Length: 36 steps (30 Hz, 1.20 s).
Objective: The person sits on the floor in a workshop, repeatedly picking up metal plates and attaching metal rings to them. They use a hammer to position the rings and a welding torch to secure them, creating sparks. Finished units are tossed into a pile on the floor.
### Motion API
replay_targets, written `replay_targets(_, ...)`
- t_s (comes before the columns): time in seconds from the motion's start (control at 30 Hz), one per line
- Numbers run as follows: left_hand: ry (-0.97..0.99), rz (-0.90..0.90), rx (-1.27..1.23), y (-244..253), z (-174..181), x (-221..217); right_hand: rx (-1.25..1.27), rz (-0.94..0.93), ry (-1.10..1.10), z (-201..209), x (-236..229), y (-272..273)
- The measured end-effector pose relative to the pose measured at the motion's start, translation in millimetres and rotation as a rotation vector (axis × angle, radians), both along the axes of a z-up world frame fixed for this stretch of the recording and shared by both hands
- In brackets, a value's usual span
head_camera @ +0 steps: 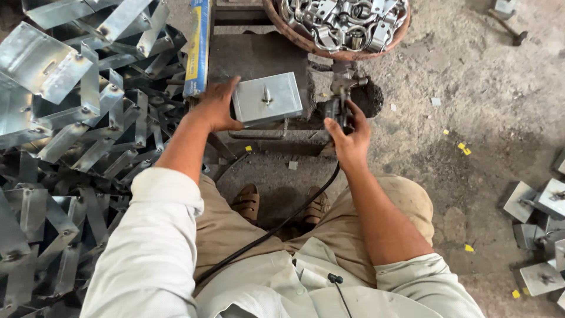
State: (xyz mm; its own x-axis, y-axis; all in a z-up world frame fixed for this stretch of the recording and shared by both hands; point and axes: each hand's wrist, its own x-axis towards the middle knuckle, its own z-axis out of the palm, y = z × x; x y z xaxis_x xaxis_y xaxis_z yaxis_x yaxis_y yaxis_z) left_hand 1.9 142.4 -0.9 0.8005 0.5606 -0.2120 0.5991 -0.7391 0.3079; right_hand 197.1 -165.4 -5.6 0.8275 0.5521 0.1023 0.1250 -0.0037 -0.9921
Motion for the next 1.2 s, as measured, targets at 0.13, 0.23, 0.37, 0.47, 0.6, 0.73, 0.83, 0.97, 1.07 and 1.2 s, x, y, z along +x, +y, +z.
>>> replay_targets(0.13,0.237,0.12,-0.012,-0.9,26.4,4.4,-0.014,0.139,-0.133,-0.4,-11.6,7.4)
replay_targets(0.23,0.335,0.05,-0.024,0.9,40.2,9.7,-0.094,0.178,-0.056,2.0,-21.1,13.7)
replay_targets(0.37,0.378,0.065,-0.041,1.9,48.7,16.5,-0.076,0.225,-0.048,-1.8,-24.7,19.6)
replay_targets(0.47,0.406,0.083,-0.047,2.1,50.9,21.0,-0.033,0.24,-0.025,-3.5,-27.0,23.9)
replay_targets(0.6,0.425,0.086,-0.063,3.7,50.3,22.9,-0.142,0.224,-0.066,1.9,-30.5,26.4)
replay_targets(0.73,0.452,0.085,-0.045,5.5,48.0,26.4,-0.122,0.242,0.012,5.9,-32.5,25.9)
replay_targets(0.83,0.413,0.073,-0.042,6.7,44.0,23.5,-0.082,0.247,0.033,0.9,-31.4,27.8)
replay_targets(0.97,0.431,0.082,-0.041,8.7,40.7,23.0,-0.063,0.265,0.016,-6.4,-29.1,26.6)
replay_targets(1.07,0.413,0.085,-0.03,8.2,40.1,23.4,-0.029,0.279,0.068,-10.2,-28.1,26.5)
replay_targets(1.2,0.401,0.069,-0.019,8.6,39.6,22.4,0.013,0.286,0.069,-14.5,-28.0,27.0)
